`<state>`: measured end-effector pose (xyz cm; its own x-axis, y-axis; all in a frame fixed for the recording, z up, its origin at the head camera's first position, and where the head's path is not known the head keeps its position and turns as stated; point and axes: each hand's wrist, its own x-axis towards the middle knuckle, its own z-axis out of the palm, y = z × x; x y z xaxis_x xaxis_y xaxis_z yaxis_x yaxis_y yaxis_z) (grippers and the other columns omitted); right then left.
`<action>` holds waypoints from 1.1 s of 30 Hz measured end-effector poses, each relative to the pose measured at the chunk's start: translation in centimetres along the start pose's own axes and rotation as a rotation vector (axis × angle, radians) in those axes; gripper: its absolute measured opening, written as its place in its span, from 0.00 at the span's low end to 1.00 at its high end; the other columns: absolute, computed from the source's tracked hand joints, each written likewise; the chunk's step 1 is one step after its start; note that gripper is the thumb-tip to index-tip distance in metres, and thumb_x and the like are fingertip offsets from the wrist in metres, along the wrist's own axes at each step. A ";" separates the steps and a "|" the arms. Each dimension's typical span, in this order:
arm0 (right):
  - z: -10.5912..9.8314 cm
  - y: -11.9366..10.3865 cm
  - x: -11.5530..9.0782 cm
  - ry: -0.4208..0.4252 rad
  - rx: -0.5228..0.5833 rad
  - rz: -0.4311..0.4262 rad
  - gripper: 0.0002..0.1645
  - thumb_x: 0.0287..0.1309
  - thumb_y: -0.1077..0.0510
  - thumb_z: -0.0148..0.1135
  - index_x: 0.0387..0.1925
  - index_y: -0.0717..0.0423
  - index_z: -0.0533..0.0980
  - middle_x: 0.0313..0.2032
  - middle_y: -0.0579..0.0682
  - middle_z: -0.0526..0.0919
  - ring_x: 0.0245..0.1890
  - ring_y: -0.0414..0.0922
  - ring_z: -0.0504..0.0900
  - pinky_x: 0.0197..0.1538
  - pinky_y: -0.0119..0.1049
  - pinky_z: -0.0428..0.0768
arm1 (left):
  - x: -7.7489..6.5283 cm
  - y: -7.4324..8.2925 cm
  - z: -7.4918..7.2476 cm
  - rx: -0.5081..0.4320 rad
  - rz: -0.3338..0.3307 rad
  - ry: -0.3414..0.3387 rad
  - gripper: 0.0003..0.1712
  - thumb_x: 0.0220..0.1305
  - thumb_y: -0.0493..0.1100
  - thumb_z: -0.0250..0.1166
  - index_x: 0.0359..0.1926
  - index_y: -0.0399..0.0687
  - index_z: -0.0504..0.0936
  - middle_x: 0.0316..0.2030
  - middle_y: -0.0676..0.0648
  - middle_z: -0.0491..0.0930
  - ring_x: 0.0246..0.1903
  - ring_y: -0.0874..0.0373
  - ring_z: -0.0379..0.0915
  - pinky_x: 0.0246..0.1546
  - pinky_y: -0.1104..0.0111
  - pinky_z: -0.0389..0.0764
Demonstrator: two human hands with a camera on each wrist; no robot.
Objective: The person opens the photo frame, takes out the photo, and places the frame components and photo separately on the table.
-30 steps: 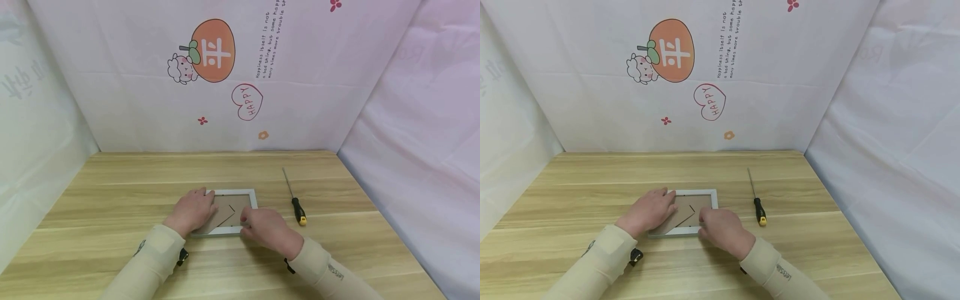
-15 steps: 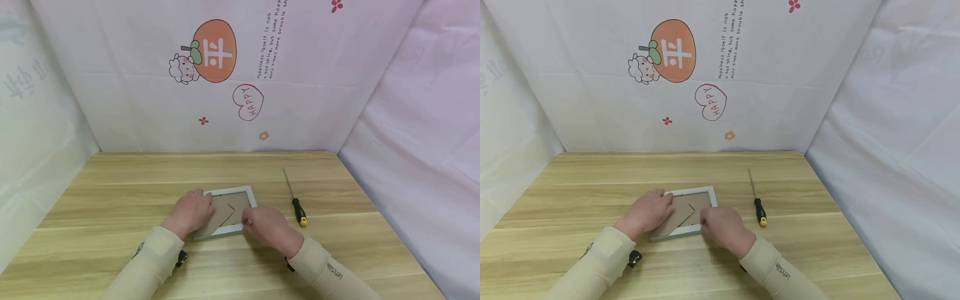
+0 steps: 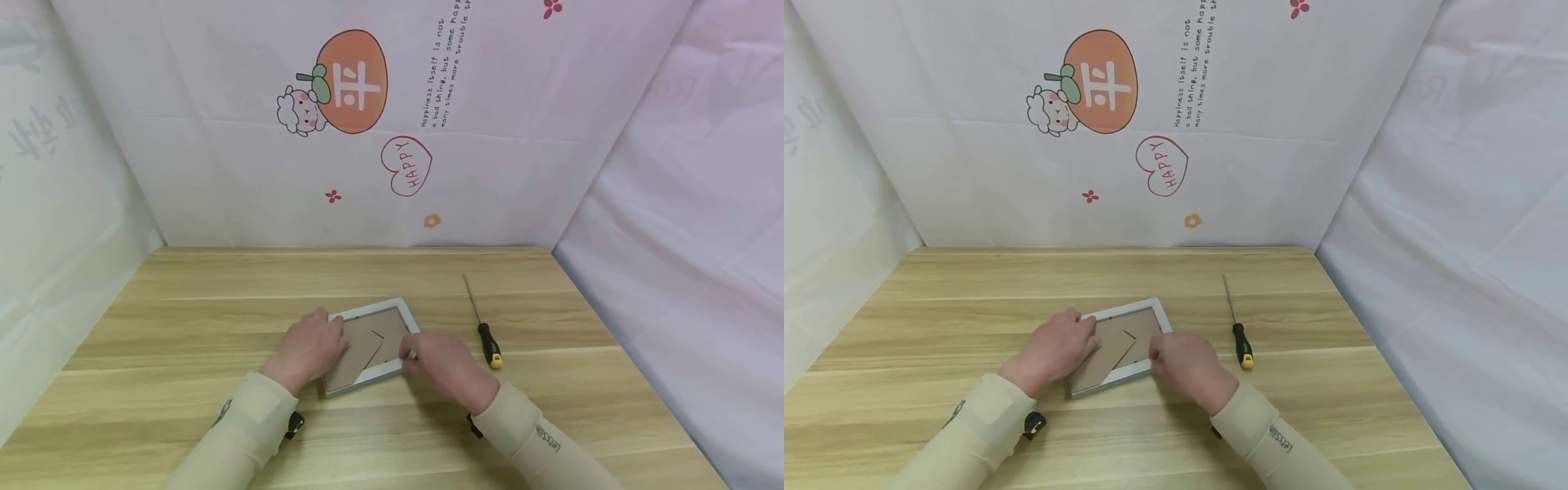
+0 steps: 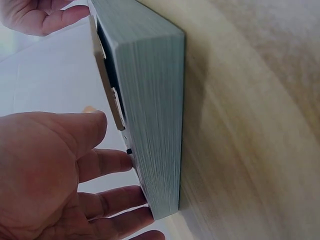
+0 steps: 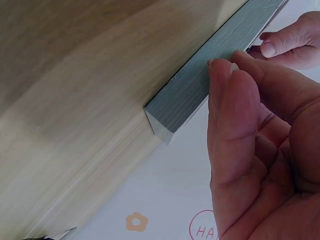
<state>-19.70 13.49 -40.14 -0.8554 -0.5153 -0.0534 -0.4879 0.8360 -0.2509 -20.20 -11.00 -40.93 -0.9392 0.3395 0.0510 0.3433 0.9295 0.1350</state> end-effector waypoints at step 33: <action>0.3 1.3 0.0 0.106 -0.014 0.004 0.10 0.62 0.58 0.60 0.43 0.51 0.84 0.42 0.48 0.87 0.39 0.40 0.81 0.41 0.40 0.81 | -1.3 1.0 -0.2 0.015 -0.055 0.018 0.18 0.69 0.51 0.57 0.36 0.38 0.79 0.25 0.43 0.66 0.23 0.52 0.64 0.16 0.63 0.70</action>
<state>-20.30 14.54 -40.76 -0.8705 -0.4898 0.0483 -0.4863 0.8409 -0.2375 -18.59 -10.56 -40.64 -0.9565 0.2852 0.0620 0.2909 0.9488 0.1233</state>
